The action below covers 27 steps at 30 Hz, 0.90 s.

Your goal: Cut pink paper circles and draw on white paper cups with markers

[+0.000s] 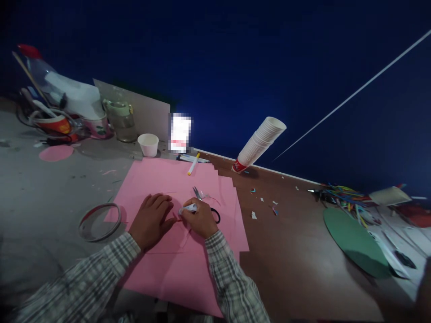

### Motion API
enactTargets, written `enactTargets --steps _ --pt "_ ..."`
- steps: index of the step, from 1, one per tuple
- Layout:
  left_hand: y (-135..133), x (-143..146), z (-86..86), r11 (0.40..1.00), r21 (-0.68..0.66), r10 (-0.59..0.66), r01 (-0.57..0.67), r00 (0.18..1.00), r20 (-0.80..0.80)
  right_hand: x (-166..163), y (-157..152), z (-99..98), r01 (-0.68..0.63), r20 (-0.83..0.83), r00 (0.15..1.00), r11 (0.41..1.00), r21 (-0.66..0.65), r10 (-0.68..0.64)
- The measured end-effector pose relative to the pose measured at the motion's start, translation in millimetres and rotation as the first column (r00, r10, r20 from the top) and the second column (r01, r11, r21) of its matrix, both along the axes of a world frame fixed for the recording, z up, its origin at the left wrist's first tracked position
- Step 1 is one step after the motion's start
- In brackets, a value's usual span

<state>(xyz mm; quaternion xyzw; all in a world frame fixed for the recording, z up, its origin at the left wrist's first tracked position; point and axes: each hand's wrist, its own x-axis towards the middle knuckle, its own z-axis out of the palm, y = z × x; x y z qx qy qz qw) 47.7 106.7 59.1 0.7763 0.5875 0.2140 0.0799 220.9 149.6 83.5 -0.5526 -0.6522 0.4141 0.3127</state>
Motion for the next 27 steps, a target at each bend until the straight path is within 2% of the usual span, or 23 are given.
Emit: enactTargets --steps 6,14,18,21,24,27 --pt "1 1 2.1 1.0 -0.021 0.014 -0.015 1.0 -0.004 8 6 -3.8 0.109 -0.18 0.976 0.992 -0.066 -0.119" --pt "0 0 1.5 1.0 -0.02 -0.012 0.011 1.0 -0.011 5 3 -3.5 0.109 -0.22 0.97 0.994 0.004 -0.105" --pt "-2 -2 1.2 0.999 -0.024 -0.027 0.027 1.0 0.003 6 0 -2.1 0.232 -0.334 0.919 0.972 0.024 -0.211" --pt "-3 -2 0.4 1.0 -0.017 -0.021 0.022 0.999 0.04 7 -1 -1.1 0.286 -0.342 0.904 0.958 0.038 -0.256" --pt "-2 -3 -2.0 1.0 -0.007 -0.015 0.016 0.996 0.084 10 -2 -2.1 0.235 -0.326 0.925 0.968 0.087 -0.196" --pt "0 -3 -6.3 1.0 0.017 -0.009 0.007 0.99 0.14 12 -2 -6.1 0.147 -0.439 0.892 0.987 0.061 -0.106"
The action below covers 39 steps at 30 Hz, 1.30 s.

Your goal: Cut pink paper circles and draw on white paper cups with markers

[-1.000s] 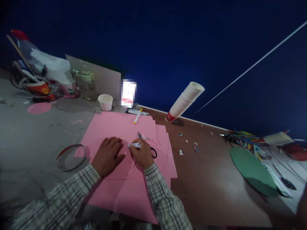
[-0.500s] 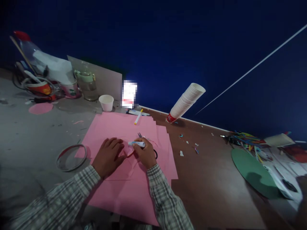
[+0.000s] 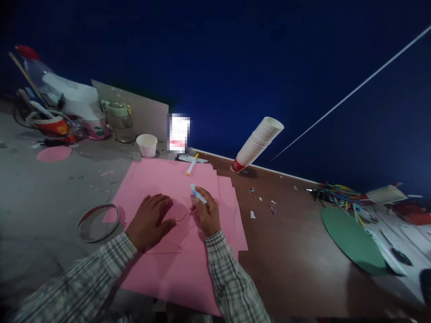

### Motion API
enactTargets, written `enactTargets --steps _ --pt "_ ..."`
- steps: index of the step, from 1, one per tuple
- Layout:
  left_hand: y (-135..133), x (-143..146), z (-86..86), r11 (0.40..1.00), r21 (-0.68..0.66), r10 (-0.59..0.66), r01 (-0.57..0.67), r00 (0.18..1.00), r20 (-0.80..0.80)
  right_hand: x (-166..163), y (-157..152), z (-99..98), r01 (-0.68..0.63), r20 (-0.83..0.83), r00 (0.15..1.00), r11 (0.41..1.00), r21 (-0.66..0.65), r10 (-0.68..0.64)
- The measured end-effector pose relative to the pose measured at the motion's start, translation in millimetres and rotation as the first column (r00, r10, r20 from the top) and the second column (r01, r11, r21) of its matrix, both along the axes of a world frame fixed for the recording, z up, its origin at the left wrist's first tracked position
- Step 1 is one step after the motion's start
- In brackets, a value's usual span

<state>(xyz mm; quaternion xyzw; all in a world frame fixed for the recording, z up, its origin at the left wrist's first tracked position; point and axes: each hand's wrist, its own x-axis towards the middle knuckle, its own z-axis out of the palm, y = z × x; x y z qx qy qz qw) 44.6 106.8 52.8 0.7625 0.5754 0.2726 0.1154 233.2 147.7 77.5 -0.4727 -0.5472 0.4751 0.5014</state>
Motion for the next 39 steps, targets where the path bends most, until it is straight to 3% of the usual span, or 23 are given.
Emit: enactTargets --steps 5,8,11,15,17,20,23,25,26,29,31,33,36,39 --pt "1 0 0.5 0.992 0.116 0.029 -0.057 0.973 0.23 -2 -1 -3.4 -0.047 -0.238 0.97 0.999 -0.005 0.045" --pt "-4 0 14.2 0.992 0.126 -0.038 -0.023 0.883 0.467 -8 -9 1.5 -0.17 -0.306 0.941 0.984 -0.05 0.147" --pt "-10 2 30.7 0.991 -0.001 -0.09 0.131 0.683 0.725 -16 -22 7.0 -0.363 -0.36 0.88 0.928 -0.085 0.311" --pt "-14 6 37.5 0.906 -0.15 0.031 0.395 0.292 0.956 -25 -37 8.1 -0.512 -0.361 0.819 0.851 -0.114 0.445" --pt "-14 6 35.7 0.861 -0.166 0.092 0.48 0.174 0.98 -26 -40 8.1 -0.542 -0.361 0.804 0.832 -0.117 0.473" --pt "-13 5 34.6 0.857 -0.132 0.116 0.498 0.064 0.991 -26 -40 10.7 -0.544 -0.368 0.804 0.827 -0.139 0.467" --pt "-12 3 36.3 0.869 -0.103 0.096 0.483 0.039 0.995 -26 -38 12.1 -0.521 -0.39 0.824 0.819 -0.241 0.41" --pt "-11 2 36.5 0.885 -0.123 0.102 0.449 0.069 0.992 -28 -38 10.2 -0.505 -0.367 0.842 0.817 -0.276 0.396" --pt "-10 1 36.0 0.903 -0.141 0.113 0.405 0.093 0.989 -29 -38 8.8 -0.469 -0.316 0.867 0.845 -0.256 0.386" --pt "-7 1 33.7 0.947 -0.209 0.178 0.243 0.142 0.974 -32 -41 5.9 -0.234 -0.006 0.972 0.972 -0.007 0.234" --pt "-6 2 32.5 0.95 -0.24 0.215 0.198 0.137 0.967 -32 -43 7.2 -0.101 0.162 0.984 0.973 0.207 0.068" --pt "-5 3 31.6 0.951 -0.254 0.234 0.177 0.128 0.964 -30 -43 10.4 -0.093 0.192 0.981 0.956 0.279 0.039" --pt "-6 3 30.0 0.953 -0.253 0.232 0.166 0.136 0.963 -28 -41 14.1 -0.244 0.076 0.968 0.967 0.076 0.238" --pt "-7 1 28.5 0.954 -0.242 0.212 0.177 0.172 0.962 -29 -40 14.1 -0.404 -0.023 0.913 0.895 -0.189 0.407"
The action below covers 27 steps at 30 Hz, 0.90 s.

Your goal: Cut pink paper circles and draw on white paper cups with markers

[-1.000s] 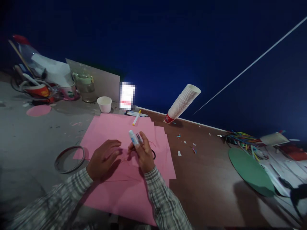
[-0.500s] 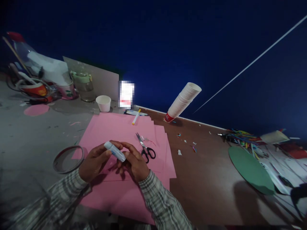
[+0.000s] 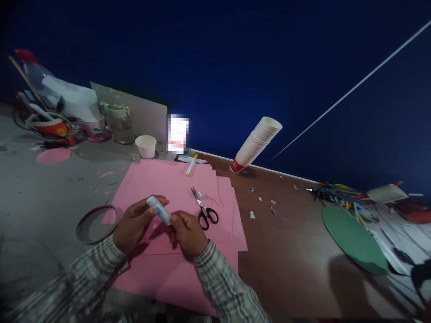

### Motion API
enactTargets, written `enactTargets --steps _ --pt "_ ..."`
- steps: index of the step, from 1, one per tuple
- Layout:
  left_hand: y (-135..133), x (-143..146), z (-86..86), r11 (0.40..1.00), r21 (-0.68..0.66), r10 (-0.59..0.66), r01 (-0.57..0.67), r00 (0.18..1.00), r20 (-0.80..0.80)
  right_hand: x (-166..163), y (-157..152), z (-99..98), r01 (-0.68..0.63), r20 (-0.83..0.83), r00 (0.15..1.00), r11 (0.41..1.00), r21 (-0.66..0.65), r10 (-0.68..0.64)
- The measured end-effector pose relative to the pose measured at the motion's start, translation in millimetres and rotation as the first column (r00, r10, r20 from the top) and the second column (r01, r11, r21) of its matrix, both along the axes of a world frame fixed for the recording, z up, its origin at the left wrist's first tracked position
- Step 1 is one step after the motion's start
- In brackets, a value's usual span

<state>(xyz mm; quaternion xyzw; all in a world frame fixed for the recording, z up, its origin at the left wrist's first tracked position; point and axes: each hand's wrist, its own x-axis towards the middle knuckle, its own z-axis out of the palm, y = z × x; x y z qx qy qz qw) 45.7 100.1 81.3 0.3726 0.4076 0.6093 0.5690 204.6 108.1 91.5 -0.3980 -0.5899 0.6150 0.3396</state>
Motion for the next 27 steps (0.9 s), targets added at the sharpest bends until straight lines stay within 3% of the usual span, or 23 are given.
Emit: enactTargets --steps 2,5,7,10,11,13,16,19,20,23,27 --pt "0 -1 0.3 1.0 0.025 -0.001 0.002 0.999 -0.047 -2 0 -0.5 0.073 0.087 0.993 0.996 0.049 -0.077" --pt "0 -1 2.6 0.999 0.043 -0.016 0.019 0.996 -0.088 -2 0 0.9 0.236 0.151 0.946 0.931 0.278 -0.285" --pt "0 0 3.3 0.999 0.048 -0.013 0.016 0.997 -0.075 1 0 3.0 0.179 0.087 0.975 0.955 0.236 -0.205" --pt "0 -1 1.7 0.998 0.065 -0.001 0.005 0.998 -0.06 3 1 5.7 -0.047 -0.004 0.999 0.997 0.064 0.047" --pt "0 -1 0.8 0.997 0.071 -0.006 0.01 0.998 -0.068 3 1 6.0 -0.058 0.021 0.998 0.996 0.063 0.057" --pt "0 -3 -0.5 0.996 0.082 -0.021 0.029 0.995 -0.098 1 0 6.2 0.038 0.13 0.99 0.982 0.182 -0.063" --pt "1 -4 -0.2 0.997 0.075 -0.025 0.034 0.994 -0.111 3 1 6.2 0.187 0.163 0.945 0.877 0.443 -0.283" --pt "0 -1 2.9 0.999 0.032 -0.018 0.017 1.0 0.025 18 12 5.8 0.239 0.105 0.941 0.85 0.468 -0.322" --pt "-1 0 4.3 1.0 0.004 -0.028 0.027 0.995 0.099 26 19 4.9 0.295 0.105 0.918 0.834 0.467 -0.384" --pt "-3 5 8.2 0.992 -0.078 -0.072 0.098 0.954 0.291 50 42 -3.2 0.453 0.18 0.746 0.687 0.568 -0.641" --pt "-3 9 7.6 0.987 -0.068 -0.123 0.149 0.95 0.286 59 62 -23.1 0.36 0.336 0.64 0.655 0.664 -0.692"
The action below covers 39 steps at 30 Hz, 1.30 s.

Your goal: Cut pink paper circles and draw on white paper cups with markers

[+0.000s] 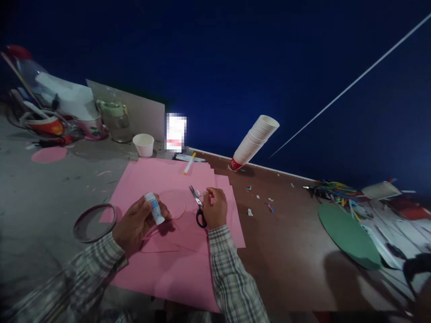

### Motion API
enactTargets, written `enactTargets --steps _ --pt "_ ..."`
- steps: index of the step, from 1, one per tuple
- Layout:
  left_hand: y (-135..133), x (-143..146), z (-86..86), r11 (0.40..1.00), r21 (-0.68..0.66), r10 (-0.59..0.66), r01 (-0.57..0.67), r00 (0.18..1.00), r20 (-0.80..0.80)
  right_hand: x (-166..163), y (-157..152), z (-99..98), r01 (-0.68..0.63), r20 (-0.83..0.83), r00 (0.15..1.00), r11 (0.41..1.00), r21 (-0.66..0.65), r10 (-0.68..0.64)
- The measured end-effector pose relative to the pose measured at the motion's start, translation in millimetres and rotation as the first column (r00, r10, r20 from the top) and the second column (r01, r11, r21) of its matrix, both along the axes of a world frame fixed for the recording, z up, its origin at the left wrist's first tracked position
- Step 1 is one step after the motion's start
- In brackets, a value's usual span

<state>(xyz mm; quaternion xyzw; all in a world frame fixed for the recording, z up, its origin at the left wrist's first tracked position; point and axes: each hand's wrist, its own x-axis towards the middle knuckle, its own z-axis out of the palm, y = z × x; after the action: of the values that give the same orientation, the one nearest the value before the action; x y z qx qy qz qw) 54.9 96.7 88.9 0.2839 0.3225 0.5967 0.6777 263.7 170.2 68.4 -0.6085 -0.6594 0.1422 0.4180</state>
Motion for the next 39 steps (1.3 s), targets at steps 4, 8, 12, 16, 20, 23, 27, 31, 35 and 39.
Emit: enactTargets --steps 4,8,12,16,20,23,27,31,35,39 --pt "3 1 -6.6 0.995 0.008 -0.1 0.101 0.993 -0.061 -11 5 -14.7 -0.019 0.325 0.945 1.0 -0.024 0.026" --pt "6 1 -8.6 0.988 -0.022 -0.153 0.151 0.981 -0.12 -15 7 -17.8 -0.004 0.43 0.902 0.998 -0.057 0.028" --pt "5 0 -4.7 0.984 -0.105 -0.164 0.144 0.964 -0.209 -12 7 -10.7 -0.024 0.204 0.979 1.0 0.002 0.023" --pt "3 -3 -1.9 0.986 -0.151 -0.113 0.077 0.962 -0.249 -13 -2 5.8 -0.254 -0.212 0.948 0.966 -0.052 0.238" --pt "5 -6 -0.7 0.996 -0.048 -0.082 0.069 0.911 -0.405 -18 -16 22.1 -0.506 -0.393 0.808 0.859 -0.08 0.439" --pt "8 -9 -0.4 0.993 0.059 -0.056 0.103 0.844 -0.533 -21 -23 28.2 -0.589 -0.454 0.749 0.798 -0.124 0.483" --pt "10 -12 -2.1 0.986 0.108 -0.03 0.131 0.763 -0.646 -22 -27 30.0 -0.638 -0.466 0.72 0.755 -0.151 0.514" --pt "10 -13 -5.0 0.978 0.13 -0.027 0.161 0.723 -0.691 -23 -27 29.0 -0.655 -0.4 0.719 0.747 -0.117 0.568" --pt "8 -13 -6.6 0.968 0.201 0.057 0.152 0.646 -0.761 -24 -27 28.9 -0.646 -0.305 0.74 0.759 -0.077 0.599" --pt "8 -12 -10.2 0.945 0.28 0.13 0.169 0.592 -0.796 -25 -28 31.7 -0.653 -0.192 0.751 0.754 -0.07 0.632"
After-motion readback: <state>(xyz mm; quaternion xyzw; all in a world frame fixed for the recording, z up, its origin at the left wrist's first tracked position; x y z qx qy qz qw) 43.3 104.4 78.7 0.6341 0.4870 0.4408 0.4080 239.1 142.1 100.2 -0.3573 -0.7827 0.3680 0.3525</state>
